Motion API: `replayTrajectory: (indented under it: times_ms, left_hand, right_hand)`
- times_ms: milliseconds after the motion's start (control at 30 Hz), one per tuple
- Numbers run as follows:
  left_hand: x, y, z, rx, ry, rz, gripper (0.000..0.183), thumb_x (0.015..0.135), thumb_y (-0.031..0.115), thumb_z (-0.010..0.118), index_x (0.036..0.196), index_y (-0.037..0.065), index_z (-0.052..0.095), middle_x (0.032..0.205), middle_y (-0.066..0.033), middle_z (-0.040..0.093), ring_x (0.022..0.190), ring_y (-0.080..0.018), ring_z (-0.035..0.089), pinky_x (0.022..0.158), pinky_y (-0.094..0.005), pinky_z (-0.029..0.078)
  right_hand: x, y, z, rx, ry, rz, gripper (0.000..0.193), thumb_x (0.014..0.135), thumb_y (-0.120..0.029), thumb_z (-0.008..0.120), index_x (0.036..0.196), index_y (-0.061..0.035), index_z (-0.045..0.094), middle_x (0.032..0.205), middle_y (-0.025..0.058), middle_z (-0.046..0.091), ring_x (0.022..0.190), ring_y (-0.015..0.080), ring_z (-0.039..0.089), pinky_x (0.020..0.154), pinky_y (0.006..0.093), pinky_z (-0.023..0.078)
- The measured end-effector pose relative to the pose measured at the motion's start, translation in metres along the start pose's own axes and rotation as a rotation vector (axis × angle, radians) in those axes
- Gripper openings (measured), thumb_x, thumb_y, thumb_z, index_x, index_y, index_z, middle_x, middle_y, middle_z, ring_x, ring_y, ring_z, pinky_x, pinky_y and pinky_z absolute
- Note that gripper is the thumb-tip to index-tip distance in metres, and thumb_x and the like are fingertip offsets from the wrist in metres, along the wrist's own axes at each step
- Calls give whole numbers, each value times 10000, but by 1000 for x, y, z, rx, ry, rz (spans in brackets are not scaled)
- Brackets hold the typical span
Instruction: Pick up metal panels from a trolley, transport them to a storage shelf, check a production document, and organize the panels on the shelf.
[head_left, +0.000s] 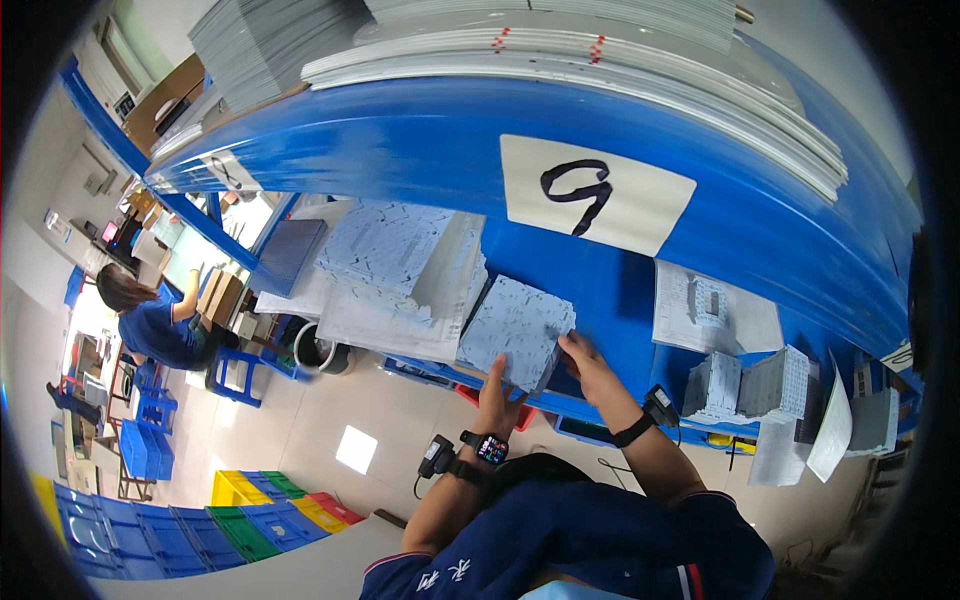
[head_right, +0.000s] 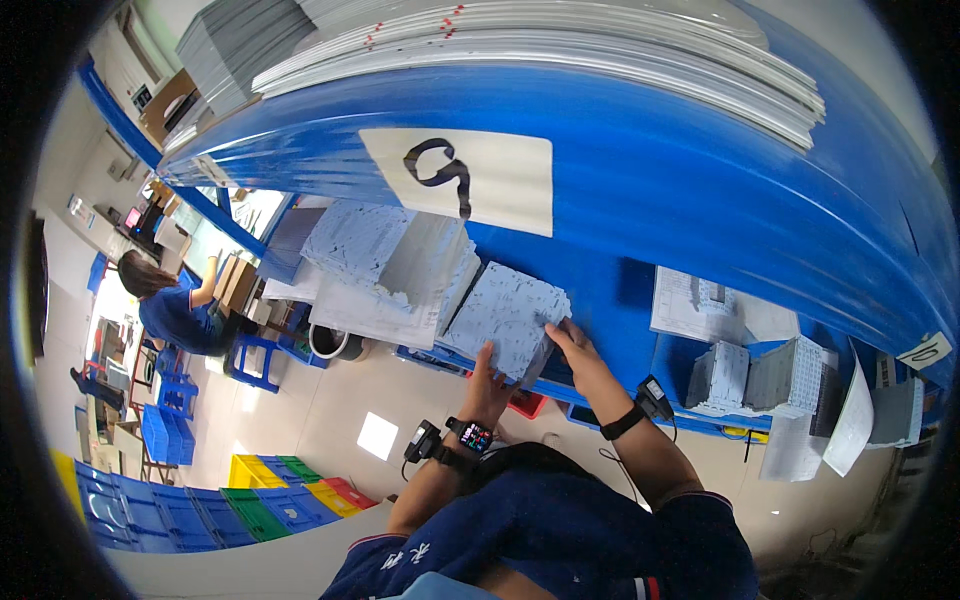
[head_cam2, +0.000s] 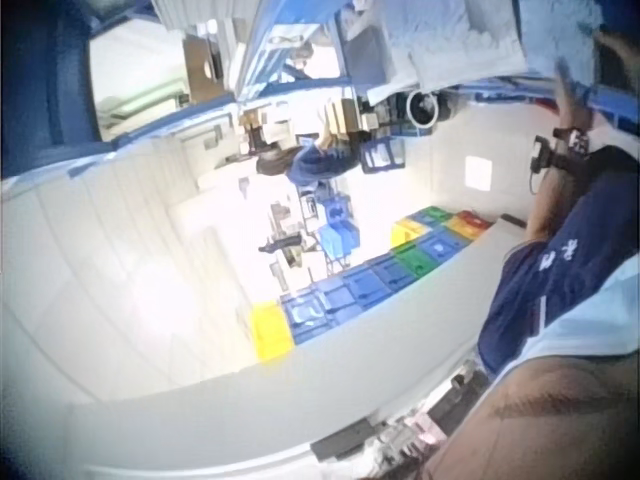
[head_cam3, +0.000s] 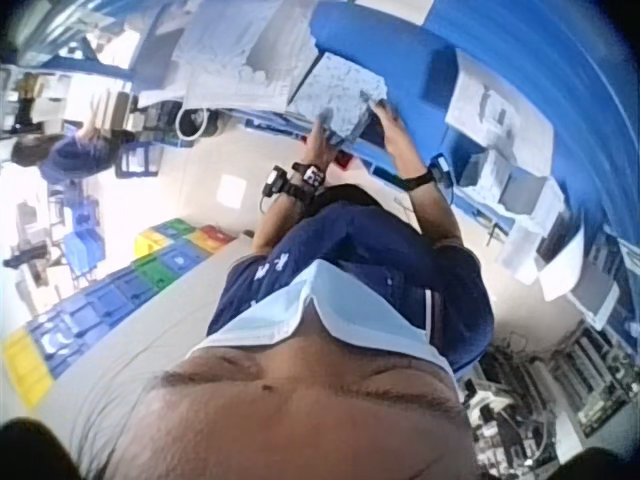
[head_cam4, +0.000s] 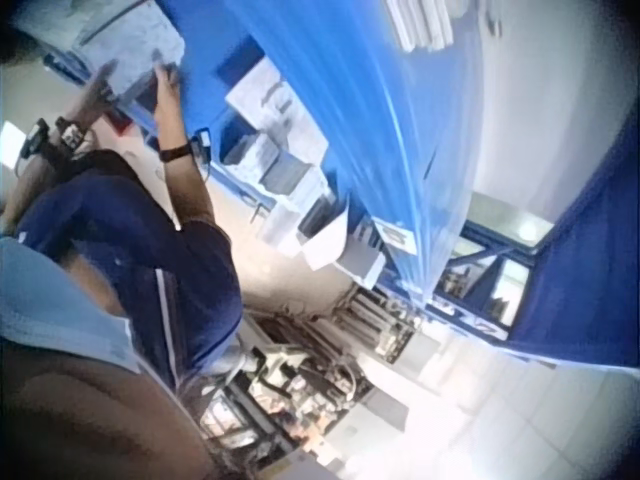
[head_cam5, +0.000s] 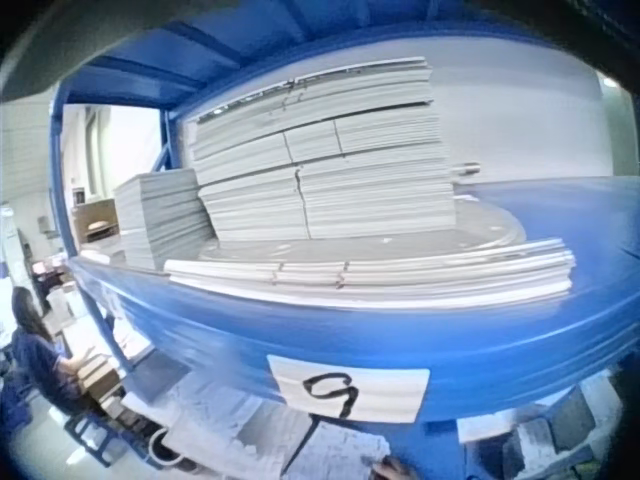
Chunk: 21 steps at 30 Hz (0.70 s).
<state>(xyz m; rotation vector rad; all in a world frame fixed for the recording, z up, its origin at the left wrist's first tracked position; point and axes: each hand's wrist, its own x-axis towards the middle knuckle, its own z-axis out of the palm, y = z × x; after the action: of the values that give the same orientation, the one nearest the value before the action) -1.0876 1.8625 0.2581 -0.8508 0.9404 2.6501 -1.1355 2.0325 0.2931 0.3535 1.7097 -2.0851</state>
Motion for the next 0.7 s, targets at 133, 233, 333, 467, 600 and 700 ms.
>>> replayTrajectory:
  times_ms: [133, 233, 333, 467, 600, 700]
  left_hand:
    - [2, -2, 10, 29, 14, 36, 681, 829, 459, 641, 1342, 98, 375, 1318, -98, 420, 1213, -269, 409, 995, -495, 339]
    - [8, 0, -1, 27, -32, 41, 764, 816, 500, 644, 1384, 102, 323, 1381, -125, 347, 1278, -297, 339, 1050, -523, 283]
    - [4, 1, -16, 81, -57, 38, 856, 801, 551, 636, 1422, 97, 260, 1440, -146, 272, 1333, -316, 255, 1073, -541, 231]
    - [-28, 29, -26, 158, 6, -117, 1107, 726, 718, 588, 1487, 107, 65, 1538, -176, 38, 1414, -366, -8, 1112, -556, 68]
    - [-22, 53, -171, 30, -53, 80, 648, 878, 446, 595, 1338, 48, 371, 1319, -193, 440, 1239, -288, 420, 1028, -458, 326]
    - [-21, 89, -269, 26, 330, 321, 415, 906, 275, 587, 1205, 7, 479, 906, -127, 672, 759, -178, 669, 617, -262, 534]
  right_hand:
    - [15, 2, -7, 10, 51, 59, 840, 785, -543, 641, 1413, -71, 344, 1394, 88, 411, 1270, 229, 367, 990, 388, 278]
    - [22, 5, -4, 32, 16, 36, 805, 790, -536, 636, 1394, -72, 375, 1382, 79, 426, 1261, 243, 379, 981, 388, 286]
    - [19, 18, -5, 36, 59, -14, 743, 788, -507, 646, 1362, -91, 423, 1350, 82, 460, 1250, 242, 390, 991, 408, 295]
    - [-17, 43, -24, 104, 238, -231, 260, 889, -257, 626, 1091, -96, 596, 1038, 36, 602, 991, 163, 570, 884, 325, 411]
    - [-58, 66, -16, -463, 2, -275, 175, 919, -187, 581, 846, -29, 559, 742, 45, 567, 692, 110, 525, 651, 259, 415]
    - [-58, 147, -44, -669, 21, -138, 216, 889, -176, 624, 771, -21, 531, 578, 39, 534, 520, 113, 474, 525, 267, 390]
